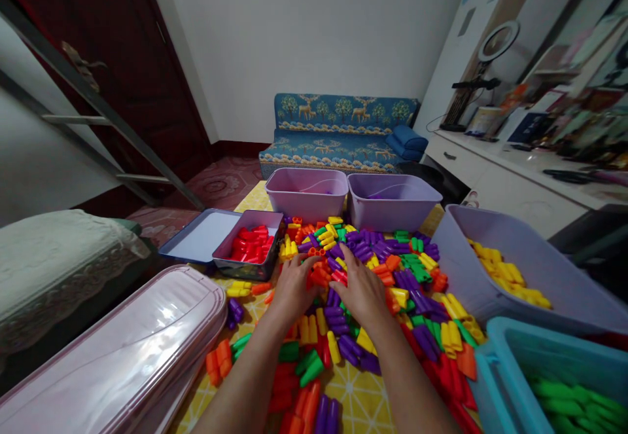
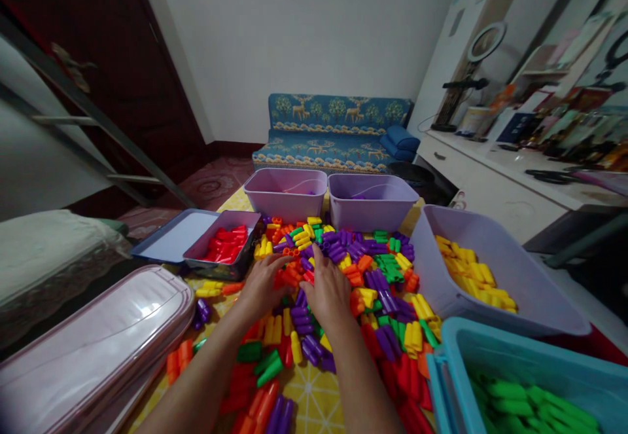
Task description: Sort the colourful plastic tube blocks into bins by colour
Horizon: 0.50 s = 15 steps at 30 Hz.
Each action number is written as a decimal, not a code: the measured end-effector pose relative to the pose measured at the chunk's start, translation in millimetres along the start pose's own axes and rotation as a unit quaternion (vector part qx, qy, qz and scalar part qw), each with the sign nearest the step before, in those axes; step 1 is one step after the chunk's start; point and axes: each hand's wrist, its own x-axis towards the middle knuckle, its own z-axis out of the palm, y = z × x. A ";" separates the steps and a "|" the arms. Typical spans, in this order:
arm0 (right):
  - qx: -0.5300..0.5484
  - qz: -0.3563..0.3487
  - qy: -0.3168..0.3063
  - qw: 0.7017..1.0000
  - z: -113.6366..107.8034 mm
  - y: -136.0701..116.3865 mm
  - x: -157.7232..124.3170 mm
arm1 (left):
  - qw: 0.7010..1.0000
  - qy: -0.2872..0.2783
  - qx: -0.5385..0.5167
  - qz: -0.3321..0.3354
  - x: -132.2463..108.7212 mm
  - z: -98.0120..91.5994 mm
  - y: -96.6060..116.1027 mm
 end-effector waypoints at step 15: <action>0.371 -0.032 0.108 0.922 -3.2 1.8 6.6 | 0.978 0.107 -0.159 0.077 3.0 -3.2 15.7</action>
